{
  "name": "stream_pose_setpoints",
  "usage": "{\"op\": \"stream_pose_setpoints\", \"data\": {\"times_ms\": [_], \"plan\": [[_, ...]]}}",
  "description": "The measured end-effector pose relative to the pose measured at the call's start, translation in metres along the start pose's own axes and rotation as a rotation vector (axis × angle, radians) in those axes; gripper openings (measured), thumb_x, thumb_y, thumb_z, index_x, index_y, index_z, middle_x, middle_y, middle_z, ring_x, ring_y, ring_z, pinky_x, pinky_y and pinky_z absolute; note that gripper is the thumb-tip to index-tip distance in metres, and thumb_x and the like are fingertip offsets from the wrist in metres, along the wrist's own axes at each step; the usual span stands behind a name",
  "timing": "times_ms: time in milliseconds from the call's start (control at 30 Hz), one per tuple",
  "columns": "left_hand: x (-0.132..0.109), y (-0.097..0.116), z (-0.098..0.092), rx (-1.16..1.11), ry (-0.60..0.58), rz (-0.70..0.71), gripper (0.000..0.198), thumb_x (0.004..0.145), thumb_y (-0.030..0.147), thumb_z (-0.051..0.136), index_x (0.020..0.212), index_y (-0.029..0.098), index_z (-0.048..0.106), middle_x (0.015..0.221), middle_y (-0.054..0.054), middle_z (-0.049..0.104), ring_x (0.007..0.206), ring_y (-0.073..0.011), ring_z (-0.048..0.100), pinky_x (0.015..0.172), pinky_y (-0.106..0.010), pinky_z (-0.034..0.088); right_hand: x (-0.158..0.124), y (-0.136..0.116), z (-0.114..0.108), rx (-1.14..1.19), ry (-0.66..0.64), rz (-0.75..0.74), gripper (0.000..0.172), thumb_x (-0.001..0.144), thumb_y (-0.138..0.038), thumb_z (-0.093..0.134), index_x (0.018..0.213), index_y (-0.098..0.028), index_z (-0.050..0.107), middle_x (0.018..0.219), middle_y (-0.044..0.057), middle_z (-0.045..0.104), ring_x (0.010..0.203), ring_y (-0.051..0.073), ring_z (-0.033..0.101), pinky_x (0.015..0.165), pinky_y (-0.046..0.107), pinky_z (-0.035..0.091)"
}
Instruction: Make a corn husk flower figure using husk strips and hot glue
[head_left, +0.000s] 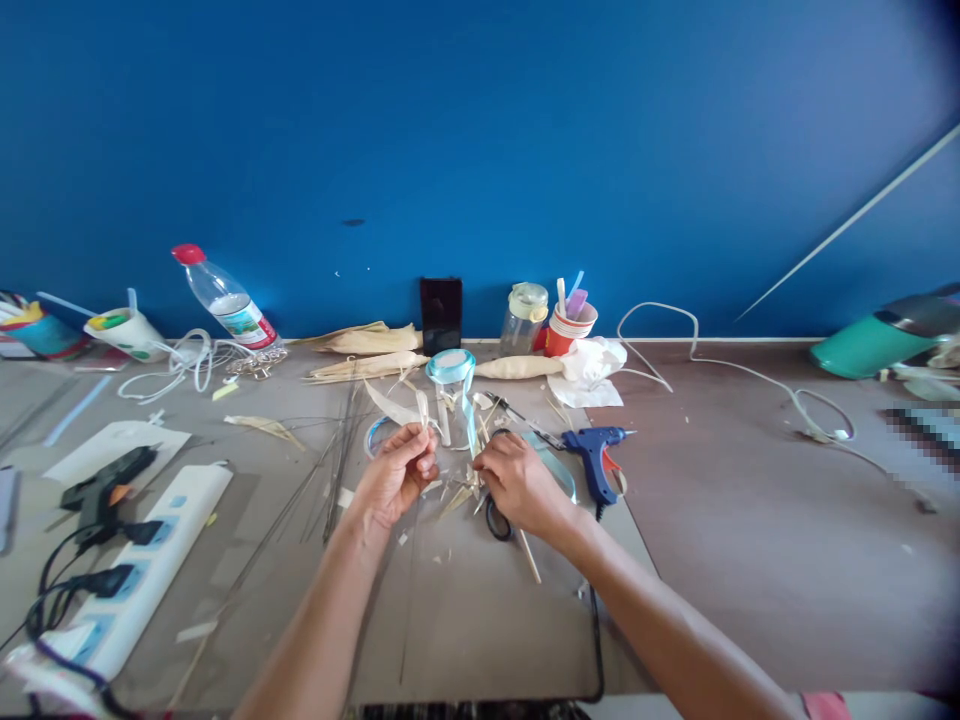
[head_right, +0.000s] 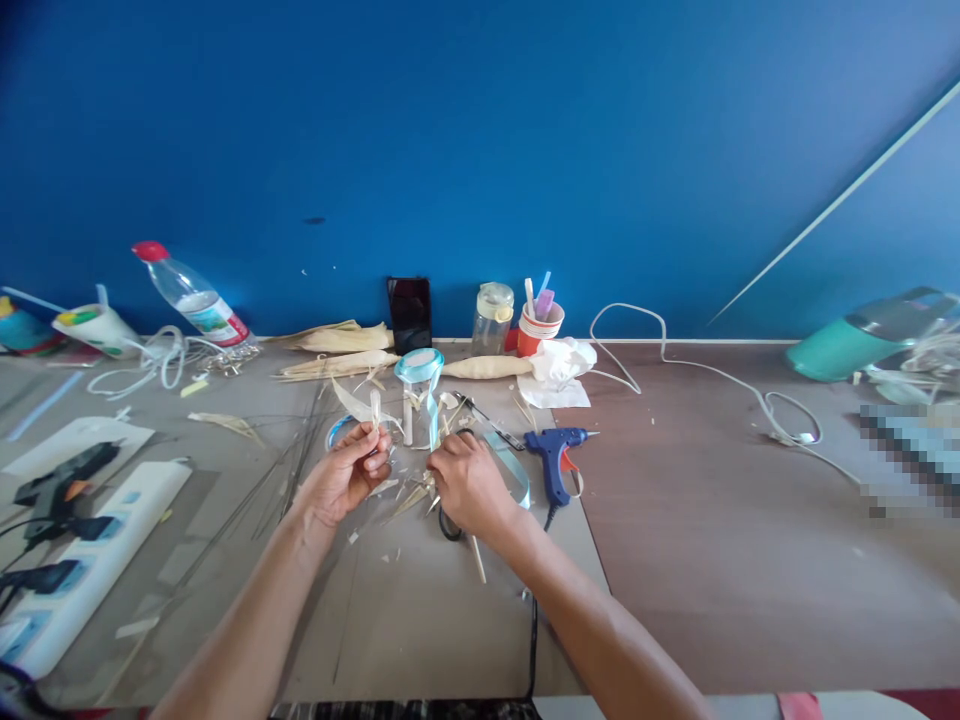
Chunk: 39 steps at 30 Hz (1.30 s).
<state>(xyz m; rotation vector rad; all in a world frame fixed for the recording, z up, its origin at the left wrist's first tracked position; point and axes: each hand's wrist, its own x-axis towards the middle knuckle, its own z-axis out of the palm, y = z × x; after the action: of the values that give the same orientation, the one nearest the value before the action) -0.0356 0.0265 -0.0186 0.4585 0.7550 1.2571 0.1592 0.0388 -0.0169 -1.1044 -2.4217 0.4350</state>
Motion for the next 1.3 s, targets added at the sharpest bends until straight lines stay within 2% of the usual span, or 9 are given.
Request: {"op": "stream_pose_setpoints", "data": {"times_ms": [267, 467, 633, 733, 833, 967, 1067, 1167, 1300], "plan": [[0.000, 0.003, 0.000, 0.006, 0.010, 0.005, 0.020, 0.068, 0.016, 0.072, 0.074, 0.014, 0.054, 0.067, 0.003, 0.053, 0.045, -0.0001, 0.040, 0.043, -0.013, 0.033, 0.006, 0.024, -0.006, 0.030, 0.139, 0.114, 0.021, 0.083, -0.008, 0.046, 0.078, -0.017, 0.064, 0.079, 0.006, 0.062, 0.080, 0.019, 0.054, 0.079, 0.032, 0.038], [0.000, 0.004, 0.001, 0.025, 0.028, 0.020, 0.021, 0.067, 0.018, 0.073, 0.074, 0.014, 0.053, 0.066, 0.003, 0.053, 0.044, 0.0003, 0.039, 0.043, -0.013, 0.032, 0.024, 0.016, 0.003, -0.059, 0.040, 0.067, 0.018, 0.085, -0.016, 0.049, 0.084, -0.016, 0.067, 0.084, 0.007, 0.061, 0.084, 0.019, 0.051, 0.082, 0.032, 0.036], [0.000, 0.004, 0.001, 0.011, 0.027, 0.012, 0.019, 0.068, 0.015, 0.072, 0.074, 0.013, 0.054, 0.066, 0.003, 0.054, 0.044, 0.0002, 0.039, 0.044, -0.013, 0.033, 0.039, 0.005, 0.020, -0.243, -0.101, 0.050, 0.014, 0.080, -0.023, 0.056, 0.083, -0.016, 0.068, 0.090, 0.012, 0.059, 0.096, 0.027, 0.046, 0.082, 0.038, 0.035], [0.000, 0.004, 0.000, 0.003, 0.030, 0.004, 0.018, 0.069, 0.016, 0.072, 0.075, 0.013, 0.055, 0.066, 0.003, 0.054, 0.044, 0.0001, 0.040, 0.044, -0.013, 0.033, 0.045, 0.003, 0.026, -0.231, -0.097, 0.019, 0.016, 0.081, -0.021, 0.053, 0.080, -0.016, 0.068, 0.090, 0.013, 0.059, 0.097, 0.027, 0.045, 0.082, 0.039, 0.034], [0.001, 0.004, -0.001, -0.005, 0.045, 0.002, 0.018, 0.068, 0.017, 0.072, 0.075, 0.013, 0.056, 0.065, 0.003, 0.054, 0.044, -0.0004, 0.041, 0.043, -0.013, 0.032, 0.050, 0.009, 0.024, 0.000, 0.032, 0.101, 0.016, 0.081, -0.018, 0.051, 0.076, -0.016, 0.066, 0.087, 0.010, 0.060, 0.092, 0.023, 0.049, 0.083, 0.037, 0.035], [0.002, 0.004, -0.002, -0.013, 0.049, -0.008, 0.018, 0.067, 0.016, 0.072, 0.076, 0.013, 0.057, 0.064, 0.003, 0.054, 0.044, -0.0012, 0.041, 0.043, -0.014, 0.032, 0.053, 0.025, 0.012, 0.720, 0.210, 0.434, 0.011, 0.076, -0.026, 0.057, 0.074, -0.016, 0.062, 0.071, 0.001, 0.059, 0.067, 0.014, 0.051, 0.068, 0.028, 0.038], [0.001, 0.003, -0.001, -0.021, 0.050, -0.023, 0.018, 0.066, 0.014, 0.072, 0.076, 0.013, 0.057, 0.063, 0.002, 0.054, 0.044, -0.0012, 0.041, 0.043, -0.014, 0.032, 0.051, 0.034, 0.002, 1.163, 0.226, 0.604, 0.020, 0.068, -0.035, 0.067, 0.071, -0.017, 0.059, 0.061, -0.003, 0.055, 0.055, 0.010, 0.046, 0.057, 0.025, 0.034], [0.001, 0.002, 0.001, -0.023, 0.060, -0.031, 0.018, 0.066, 0.013, 0.072, 0.075, 0.013, 0.057, 0.062, 0.002, 0.054, 0.043, -0.0013, 0.041, 0.043, -0.014, 0.032, 0.047, 0.038, -0.002, 1.368, 0.219, 0.648, 0.026, 0.059, -0.034, 0.075, 0.066, -0.017, 0.058, 0.058, -0.004, 0.054, 0.052, 0.008, 0.046, 0.053, 0.023, 0.031], [0.002, 0.002, 0.001, -0.013, 0.060, -0.028, 0.017, 0.066, 0.013, 0.072, 0.074, 0.013, 0.057, 0.062, 0.002, 0.054, 0.043, -0.0013, 0.041, 0.043, -0.014, 0.032, 0.042, 0.037, -0.003, 1.457, 0.164, 0.672, 0.027, 0.056, -0.031, 0.078, 0.066, -0.016, 0.058, 0.059, -0.004, 0.055, 0.053, 0.008, 0.048, 0.053, 0.023, 0.032]]}}
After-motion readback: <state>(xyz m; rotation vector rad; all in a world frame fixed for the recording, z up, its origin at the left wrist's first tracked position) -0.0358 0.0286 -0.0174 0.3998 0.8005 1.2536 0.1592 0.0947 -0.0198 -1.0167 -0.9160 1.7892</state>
